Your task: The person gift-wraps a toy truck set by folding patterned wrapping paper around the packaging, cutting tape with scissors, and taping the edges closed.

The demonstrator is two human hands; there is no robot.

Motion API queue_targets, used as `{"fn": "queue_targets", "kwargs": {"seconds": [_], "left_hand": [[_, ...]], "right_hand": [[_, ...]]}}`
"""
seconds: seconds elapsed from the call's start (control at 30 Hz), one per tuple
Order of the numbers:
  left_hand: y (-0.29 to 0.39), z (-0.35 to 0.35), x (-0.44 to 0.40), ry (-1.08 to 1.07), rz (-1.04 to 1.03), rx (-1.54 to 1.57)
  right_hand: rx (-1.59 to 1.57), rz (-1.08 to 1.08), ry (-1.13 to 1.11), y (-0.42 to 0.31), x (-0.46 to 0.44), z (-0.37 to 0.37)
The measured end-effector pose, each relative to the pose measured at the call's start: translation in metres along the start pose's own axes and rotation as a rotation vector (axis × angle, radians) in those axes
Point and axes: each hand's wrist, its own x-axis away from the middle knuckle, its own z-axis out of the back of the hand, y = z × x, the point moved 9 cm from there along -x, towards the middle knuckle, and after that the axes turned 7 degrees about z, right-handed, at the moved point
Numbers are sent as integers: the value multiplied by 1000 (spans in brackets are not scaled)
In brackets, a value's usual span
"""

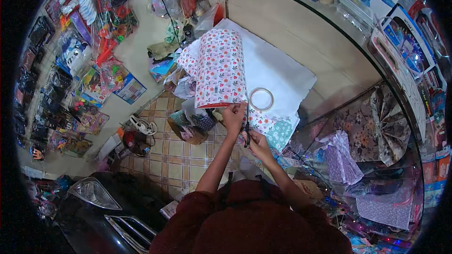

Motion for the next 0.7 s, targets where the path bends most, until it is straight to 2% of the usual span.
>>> {"fn": "queue_targets", "kwargs": {"seconds": [0.2, 0.37, 0.47, 0.57, 0.7], "left_hand": [[2, 0, 0, -34, 25, -142], [-4, -1, -3, -3, -28, -41], [-1, -1, -3, -9, -30, -50], [-18, -2, -11, -14, -2, -56], [-19, -1, -10, -13, 13, -49]], "right_hand": [[-12, -83, -26, -21, 3, -3], [-5, -180, -17, 1, 5, 6], [-41, -72, -13, -1, 0, 7], [-37, -151, 5, -8, 4, 8], [-68, -147, 1, -18, 7, 7]]}}
